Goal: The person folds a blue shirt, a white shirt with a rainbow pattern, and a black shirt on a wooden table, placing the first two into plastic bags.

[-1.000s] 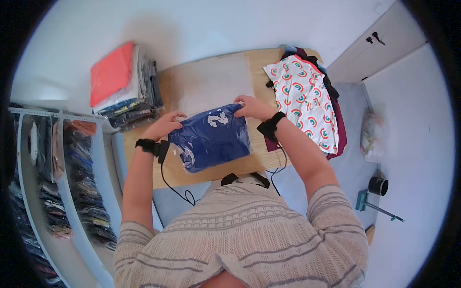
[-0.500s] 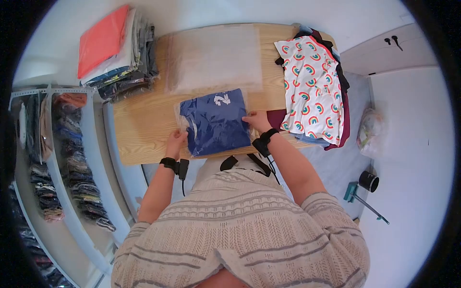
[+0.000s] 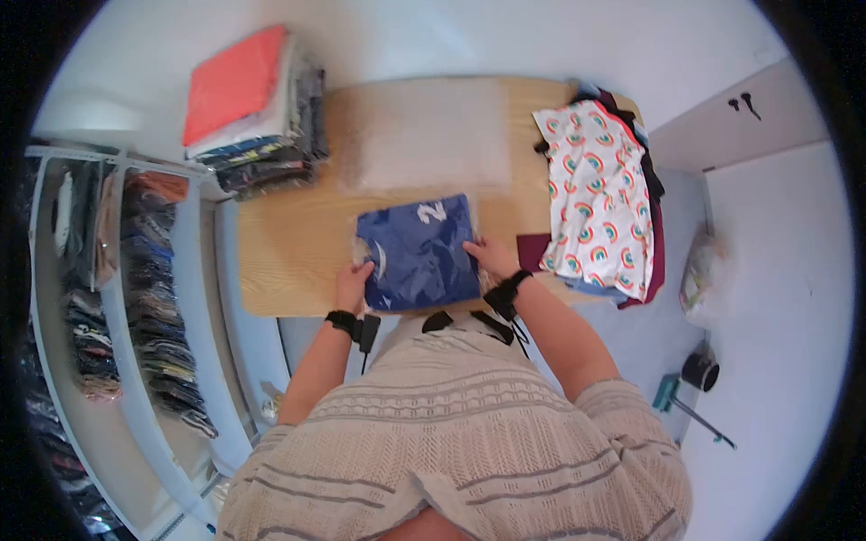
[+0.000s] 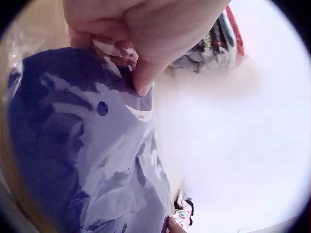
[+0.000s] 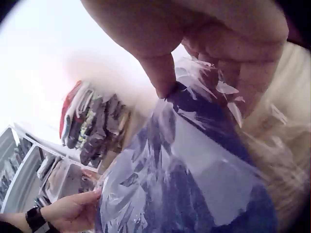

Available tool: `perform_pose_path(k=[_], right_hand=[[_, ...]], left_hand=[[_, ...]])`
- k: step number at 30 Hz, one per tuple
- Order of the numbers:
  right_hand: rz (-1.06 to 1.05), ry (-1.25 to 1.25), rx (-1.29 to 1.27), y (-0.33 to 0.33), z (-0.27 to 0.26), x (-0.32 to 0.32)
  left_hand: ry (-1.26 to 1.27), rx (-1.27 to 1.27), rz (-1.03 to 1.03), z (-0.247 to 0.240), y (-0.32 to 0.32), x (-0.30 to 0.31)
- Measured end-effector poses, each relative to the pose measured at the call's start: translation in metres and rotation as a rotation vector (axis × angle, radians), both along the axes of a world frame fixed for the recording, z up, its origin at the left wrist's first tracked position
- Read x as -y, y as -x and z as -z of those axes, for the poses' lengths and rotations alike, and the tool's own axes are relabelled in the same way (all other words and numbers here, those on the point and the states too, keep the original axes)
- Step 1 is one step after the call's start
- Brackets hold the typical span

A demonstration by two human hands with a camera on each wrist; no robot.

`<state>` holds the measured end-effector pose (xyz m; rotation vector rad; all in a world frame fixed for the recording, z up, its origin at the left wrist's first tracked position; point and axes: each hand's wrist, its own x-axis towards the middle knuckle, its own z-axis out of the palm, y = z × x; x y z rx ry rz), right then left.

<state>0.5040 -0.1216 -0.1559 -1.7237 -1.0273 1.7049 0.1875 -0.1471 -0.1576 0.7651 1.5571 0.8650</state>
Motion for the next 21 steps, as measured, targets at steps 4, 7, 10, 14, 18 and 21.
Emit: perform_pose_path(k=[4,7,10,14,18,21], right_hand=[[-0.101,-0.081,0.035,0.008,-0.029,-0.01],[-0.12,-0.066,-0.073,0.02,-0.073,-0.015],[-0.14,-0.111,-0.279,0.043,-0.126,-0.029],[-0.194,-0.243,-0.345,0.082,-0.187,-0.076],[-0.122,-0.309,-0.538,0.141,-0.248,-0.124],[-0.118,-0.398,-0.587,0.179,-0.254,-0.169]], left_hand=[[-0.076,-0.15,-0.026,-0.046,0.013,-0.004],[-0.21,-0.157,-0.098,-0.091,0.02,-0.008],[-0.32,-0.22,-0.135,-0.137,0.037,-0.016],[-0.448,-0.167,-0.216,-0.202,0.08,-0.043],[-0.564,-0.404,-0.191,-0.267,0.128,-0.086],[-0.655,-0.515,-0.179,-0.304,0.167,-0.136]])
